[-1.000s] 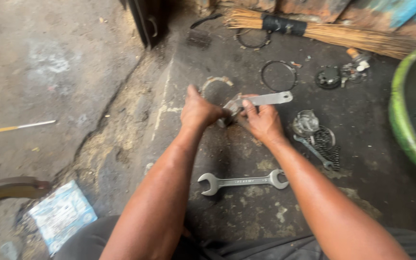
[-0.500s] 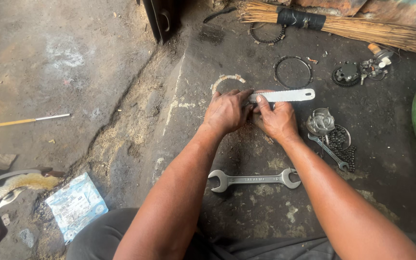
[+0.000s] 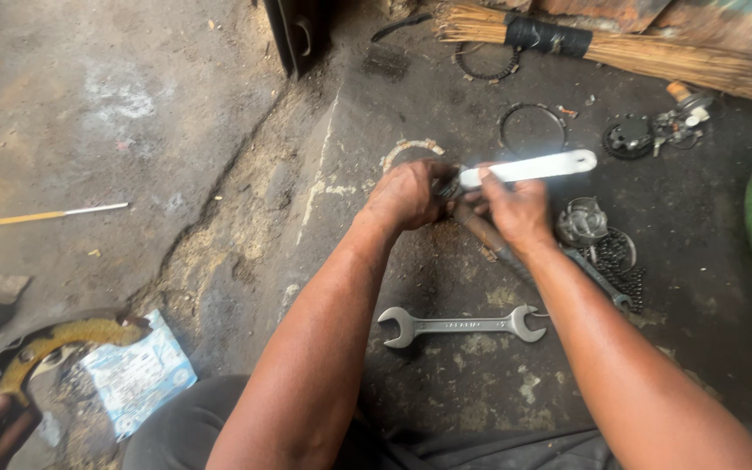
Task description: The person uses a hammer and a wrench to strike and adjust a circular metal part on the floor. They repeatedly hit the part with the hammer and use the wrench to hold or reposition it.
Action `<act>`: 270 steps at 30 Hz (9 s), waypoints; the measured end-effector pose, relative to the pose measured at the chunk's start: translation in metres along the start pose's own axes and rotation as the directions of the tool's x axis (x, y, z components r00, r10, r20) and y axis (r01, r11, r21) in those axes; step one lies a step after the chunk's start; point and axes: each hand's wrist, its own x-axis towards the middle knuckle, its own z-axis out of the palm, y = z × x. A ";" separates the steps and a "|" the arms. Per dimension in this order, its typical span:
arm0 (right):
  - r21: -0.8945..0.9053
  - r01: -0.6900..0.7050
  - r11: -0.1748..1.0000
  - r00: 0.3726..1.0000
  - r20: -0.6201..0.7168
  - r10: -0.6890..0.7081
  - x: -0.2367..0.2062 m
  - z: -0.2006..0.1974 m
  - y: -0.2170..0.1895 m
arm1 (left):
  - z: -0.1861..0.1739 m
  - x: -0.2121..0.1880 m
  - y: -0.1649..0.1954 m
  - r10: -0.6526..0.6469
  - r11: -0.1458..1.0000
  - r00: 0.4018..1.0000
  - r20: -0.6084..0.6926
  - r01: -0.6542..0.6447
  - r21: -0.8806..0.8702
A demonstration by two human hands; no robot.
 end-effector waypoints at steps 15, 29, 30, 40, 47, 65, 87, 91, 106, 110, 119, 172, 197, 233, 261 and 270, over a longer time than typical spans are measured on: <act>-0.017 0.073 0.997 0.986 -0.146 -0.074 -0.014 0.023 0.018 | 0.001 0.002 0.002 -0.065 0.998 0.997 0.045 0.066 -0.019; -0.214 0.170 0.962 0.973 -0.116 -0.198 -0.013 0.025 0.012 | -0.007 -0.008 0.012 0.021 1.000 0.999 -0.042 -0.021 -0.005; -0.215 0.169 0.962 0.975 -0.108 -0.195 -0.013 0.024 0.013 | -0.007 -0.008 0.011 0.015 1.000 0.999 -0.035 -0.015 -0.001; -0.240 0.262 0.935 0.964 0.017 -0.266 -0.013 0.016 0.012 | 0.002 -0.003 0.001 0.072 0.997 0.995 -0.076 -0.071 0.008; -0.270 0.253 0.929 0.965 -0.001 -0.263 -0.010 0.024 0.020 | 0.003 -0.006 0.003 0.054 0.998 0.993 -0.103 -0.058 -0.030; -0.188 0.192 0.963 0.979 -0.035 -0.202 -0.007 0.021 0.013 | -0.009 0.004 0.005 0.080 0.994 0.996 0.030 -0.082 0.071; -0.160 0.254 0.954 0.967 0.015 -0.255 -0.014 0.022 0.012 | 0.004 -0.001 -0.004 0.152 0.988 0.986 -0.069 -0.150 0.037; -0.037 0.227 0.973 0.974 -0.005 -0.227 -0.008 0.024 0.016 | 0.005 -0.001 -0.007 0.197 0.979 0.975 -0.105 -0.201 -0.029; -0.253 0.345 0.904 0.938 0.111 -0.327 -0.014 0.021 0.011 | -0.002 -0.002 -0.002 0.108 0.992 0.992 0.059 -0.112 0.058; -0.210 0.359 0.909 0.931 0.155 -0.332 -0.010 0.017 0.011 | -0.001 -0.002 -0.004 0.166 0.985 0.986 0.010 -0.166 0.044; -0.120 0.303 0.945 0.948 0.140 -0.285 -0.009 0.015 0.014 | 0.004 -0.003 -0.011 0.191 0.978 0.982 -0.003 -0.190 0.091; -0.123 0.379 0.917 0.923 0.119 -0.365 -0.011 0.019 0.008 | -0.001 -0.006 -0.006 0.229 0.973 0.972 -0.061 -0.228 0.023; -0.201 0.286 0.937 0.957 0.118 -0.267 -0.010 0.019 0.010 | -0.007 -0.012 0.002 0.187 0.981 0.982 -0.022 -0.186 0.058; -0.482 0.462 0.744 0.862 0.045 -0.506 -0.019 0.025 0.010 | -0.004 -0.014 -0.002 0.279 0.959 0.945 -0.171 -0.285 -0.009; -0.125 0.133 0.983 0.984 0.132 -0.116 -0.005 0.005 -0.013 | -0.018 -0.006 -0.003 0.056 0.998 0.998 0.010 -0.056 -0.024; -0.238 0.133 0.962 0.987 0.123 -0.106 -0.004 0.007 -0.009 | -0.027 -0.010 0.001 0.033 0.999 0.994 0.108 -0.032 -0.007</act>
